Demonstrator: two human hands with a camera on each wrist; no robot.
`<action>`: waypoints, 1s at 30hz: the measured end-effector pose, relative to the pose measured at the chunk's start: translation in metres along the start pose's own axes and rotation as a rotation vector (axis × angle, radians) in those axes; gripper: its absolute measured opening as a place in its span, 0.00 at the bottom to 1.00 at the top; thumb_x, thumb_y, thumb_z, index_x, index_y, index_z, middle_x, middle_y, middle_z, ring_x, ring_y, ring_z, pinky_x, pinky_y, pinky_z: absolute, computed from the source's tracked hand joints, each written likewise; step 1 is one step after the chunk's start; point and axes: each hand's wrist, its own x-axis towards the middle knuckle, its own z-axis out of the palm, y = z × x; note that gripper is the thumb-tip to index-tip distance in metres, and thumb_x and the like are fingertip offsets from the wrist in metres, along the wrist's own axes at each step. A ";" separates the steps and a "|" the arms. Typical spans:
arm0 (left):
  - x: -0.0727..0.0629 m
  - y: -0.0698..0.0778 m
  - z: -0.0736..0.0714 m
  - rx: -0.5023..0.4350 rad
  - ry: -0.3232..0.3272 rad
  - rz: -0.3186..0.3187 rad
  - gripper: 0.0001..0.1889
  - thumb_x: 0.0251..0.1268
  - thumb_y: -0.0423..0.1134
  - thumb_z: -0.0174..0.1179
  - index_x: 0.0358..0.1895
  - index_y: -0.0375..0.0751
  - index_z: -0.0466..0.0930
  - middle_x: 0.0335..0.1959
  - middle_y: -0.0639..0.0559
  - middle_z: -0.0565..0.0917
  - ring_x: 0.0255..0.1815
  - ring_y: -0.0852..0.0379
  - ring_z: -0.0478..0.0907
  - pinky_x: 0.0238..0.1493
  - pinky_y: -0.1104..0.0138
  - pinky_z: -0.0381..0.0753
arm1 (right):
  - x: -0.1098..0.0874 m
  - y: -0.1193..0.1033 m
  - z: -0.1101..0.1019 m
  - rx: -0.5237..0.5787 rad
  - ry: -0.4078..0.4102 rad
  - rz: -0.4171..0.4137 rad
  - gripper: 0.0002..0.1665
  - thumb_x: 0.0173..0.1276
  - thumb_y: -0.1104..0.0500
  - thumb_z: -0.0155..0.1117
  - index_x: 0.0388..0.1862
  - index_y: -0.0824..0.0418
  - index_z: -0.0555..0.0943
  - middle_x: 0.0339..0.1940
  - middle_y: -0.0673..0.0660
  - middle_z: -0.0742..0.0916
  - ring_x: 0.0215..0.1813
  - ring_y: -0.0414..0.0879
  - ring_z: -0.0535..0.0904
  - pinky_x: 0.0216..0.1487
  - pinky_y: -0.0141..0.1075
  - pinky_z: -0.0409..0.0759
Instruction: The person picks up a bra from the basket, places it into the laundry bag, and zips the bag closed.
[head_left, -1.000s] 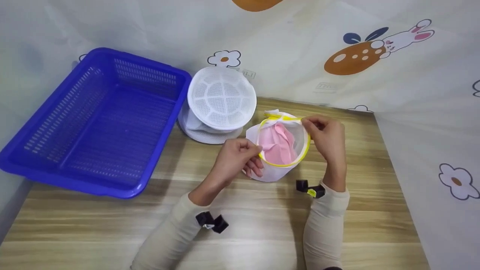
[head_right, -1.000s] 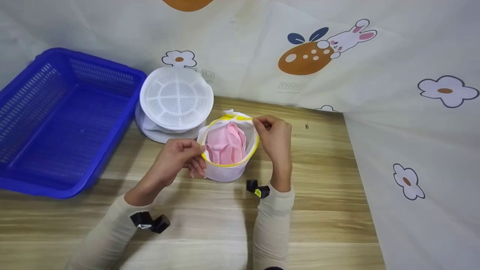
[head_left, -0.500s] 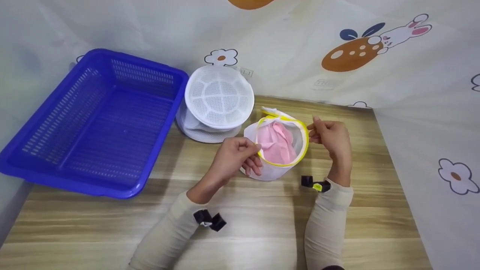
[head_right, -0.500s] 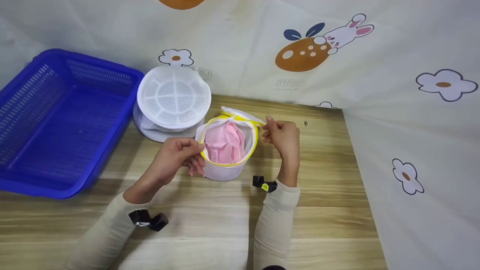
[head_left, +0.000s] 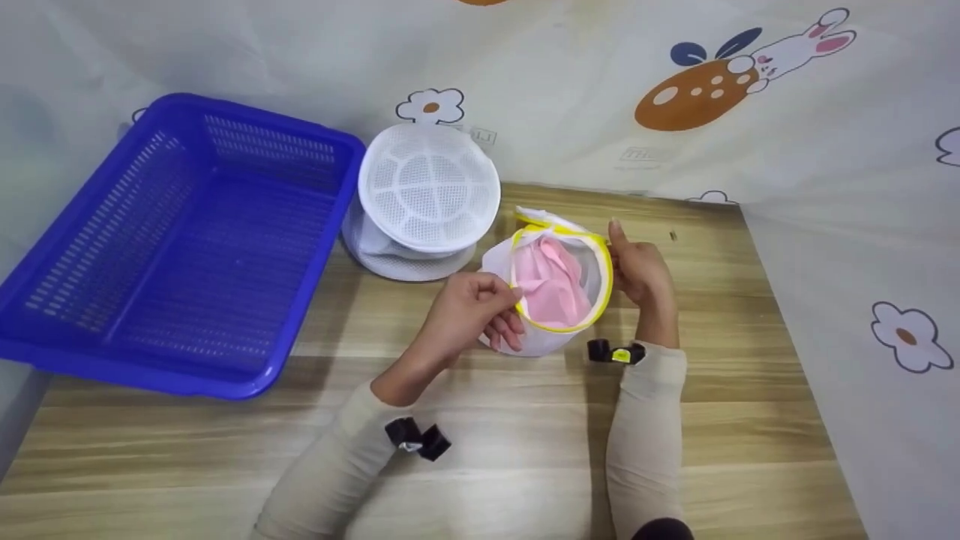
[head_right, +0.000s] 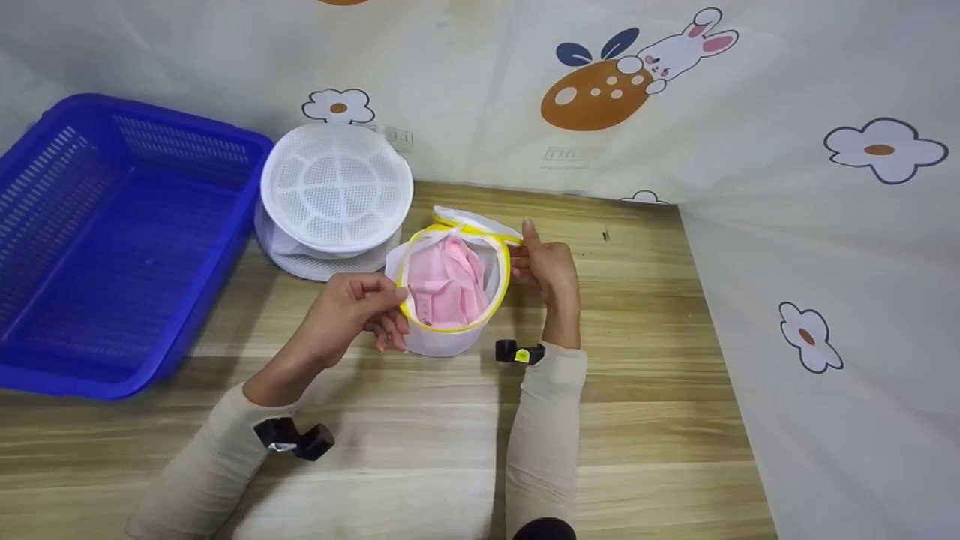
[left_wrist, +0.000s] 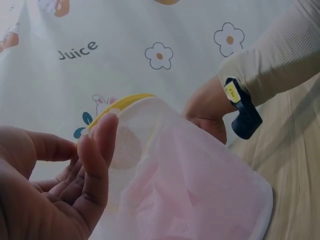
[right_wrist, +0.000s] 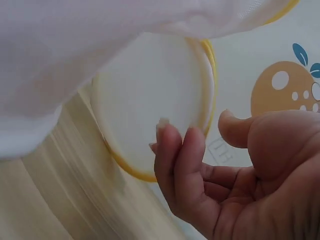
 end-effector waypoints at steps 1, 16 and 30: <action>0.000 0.000 0.000 0.003 -0.003 -0.001 0.10 0.67 0.32 0.56 0.27 0.30 0.76 0.18 0.42 0.81 0.14 0.54 0.80 0.14 0.70 0.75 | 0.001 0.000 0.002 0.011 0.003 -0.001 0.33 0.68 0.36 0.53 0.18 0.62 0.75 0.14 0.50 0.72 0.16 0.40 0.65 0.20 0.31 0.68; -0.002 0.001 -0.001 0.020 -0.026 0.015 0.11 0.68 0.33 0.56 0.28 0.29 0.76 0.18 0.40 0.81 0.15 0.53 0.80 0.13 0.69 0.75 | -0.003 -0.010 0.019 0.193 0.209 -0.165 0.17 0.64 0.58 0.67 0.19 0.66 0.78 0.14 0.53 0.75 0.16 0.41 0.67 0.18 0.28 0.69; -0.001 0.002 -0.006 0.008 -0.016 0.023 0.10 0.67 0.31 0.55 0.27 0.30 0.76 0.17 0.43 0.81 0.14 0.54 0.80 0.15 0.70 0.75 | -0.035 -0.033 0.018 0.375 0.283 -0.509 0.15 0.58 0.59 0.72 0.37 0.70 0.83 0.25 0.62 0.83 0.24 0.46 0.78 0.29 0.31 0.80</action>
